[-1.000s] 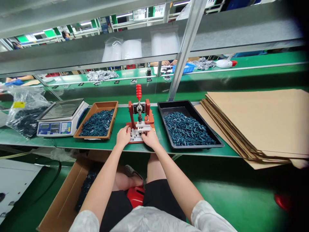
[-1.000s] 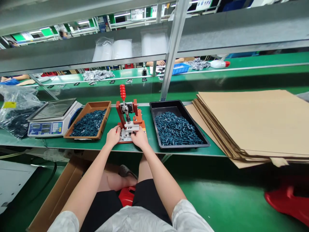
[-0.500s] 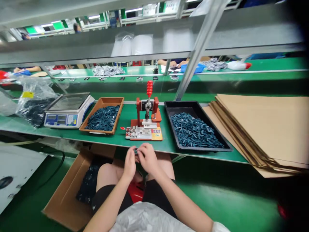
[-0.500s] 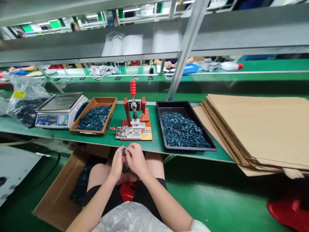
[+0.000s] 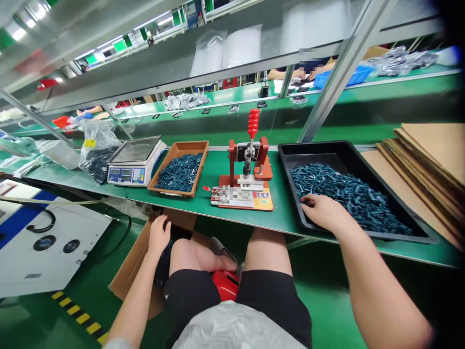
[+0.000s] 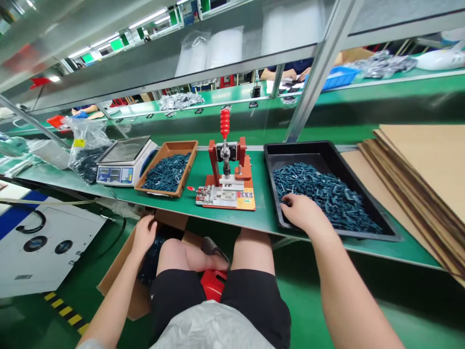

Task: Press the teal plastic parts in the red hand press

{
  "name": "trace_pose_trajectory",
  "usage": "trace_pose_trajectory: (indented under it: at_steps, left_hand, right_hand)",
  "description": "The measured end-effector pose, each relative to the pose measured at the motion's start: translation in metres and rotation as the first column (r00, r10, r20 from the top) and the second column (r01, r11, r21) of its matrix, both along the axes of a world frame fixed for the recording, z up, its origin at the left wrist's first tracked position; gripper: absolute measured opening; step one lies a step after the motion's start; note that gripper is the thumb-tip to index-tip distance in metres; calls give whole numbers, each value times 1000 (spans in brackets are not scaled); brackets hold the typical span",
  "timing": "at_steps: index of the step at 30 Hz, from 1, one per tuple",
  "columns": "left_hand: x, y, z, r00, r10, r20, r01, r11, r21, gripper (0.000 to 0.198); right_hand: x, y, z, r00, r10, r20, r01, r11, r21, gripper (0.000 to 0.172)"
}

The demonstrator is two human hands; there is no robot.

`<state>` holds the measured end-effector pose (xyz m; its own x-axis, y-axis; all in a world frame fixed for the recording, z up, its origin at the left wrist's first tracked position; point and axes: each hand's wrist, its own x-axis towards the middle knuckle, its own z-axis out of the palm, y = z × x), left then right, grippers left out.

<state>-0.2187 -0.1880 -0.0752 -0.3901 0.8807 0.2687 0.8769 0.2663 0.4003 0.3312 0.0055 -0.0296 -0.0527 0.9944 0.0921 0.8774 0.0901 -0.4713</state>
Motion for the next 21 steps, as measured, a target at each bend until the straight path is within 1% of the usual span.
trace_pose_trajectory:
  at_steps: [2, 3, 4, 5, 6, 7, 8, 9, 10, 11, 13, 16, 19, 21]
  left_hand:
    - [12, 46, 31, 998, -45, -44, 48, 996, 71, 43]
    - [18, 71, 48, 995, -59, -82, 64, 996, 67, 45]
    - [23, 95, 64, 992, -68, -109, 70, 997, 16, 45]
    - [27, 118, 79, 990, -61, -129, 51, 995, -86, 43]
    - [29, 140, 92, 988, -53, -144, 20, 974, -224, 42]
    - [31, 158, 102, 986, -48, -158, -14, 930, -366, 40]
    - [32, 174, 109, 983, -49, -177, -45, 871, -489, 39]
    - [32, 186, 114, 978, -61, -202, -67, 817, -573, 40]
    - [32, 196, 116, 970, -81, -228, -78, 786, -613, 41]
    - [30, 204, 115, 962, -106, -251, -77, 778, -623, 42]
    - [24, 213, 111, 951, -145, -274, -51, 801, -597, 42]
    - [15, 214, 104, 959, -173, -225, 18, 828, -561, 39]
    - [11, 208, 100, 980, -131, -153, 34, 856, -516, 35]
    - [12, 204, 98, 987, -98, -126, 25, 875, -484, 32]
  right_hand:
    - [-2, 4, -6, 995, -2, 100, 13, 993, -115, 20]
    - [-4, 3, -6, 992, -4, 125, 23, 988, -154, 22]
    - [-6, 1, -5, 992, -14, 128, 35, 985, -166, 22]
    - [-8, -2, -2, 992, -27, 119, 47, 985, -169, 23]
    - [-9, -5, 1, 993, -50, 106, 67, 984, -163, 23]
    - [-9, -9, 5, 993, -77, 89, 90, 985, -147, 24]
    - [-9, -13, 8, 993, -100, 69, 108, 987, -121, 24]
    - [-9, -16, 11, 993, -112, 44, 116, 989, -87, 24]
    - [-10, -18, 13, 993, -115, 13, 116, 992, -48, 24]
    - [-10, -19, 15, 993, -114, -27, 114, 994, -6, 24]
    - [-10, -19, 15, 985, -119, -122, 127, 991, 53, 23]
    - [-10, -17, 14, 954, -157, -257, 178, 982, 60, 21]
    - [-9, -17, 14, 937, -139, -321, 173, 982, 80, 14]
    - [-9, -18, 16, 919, -142, -368, 197, 973, 118, 13]
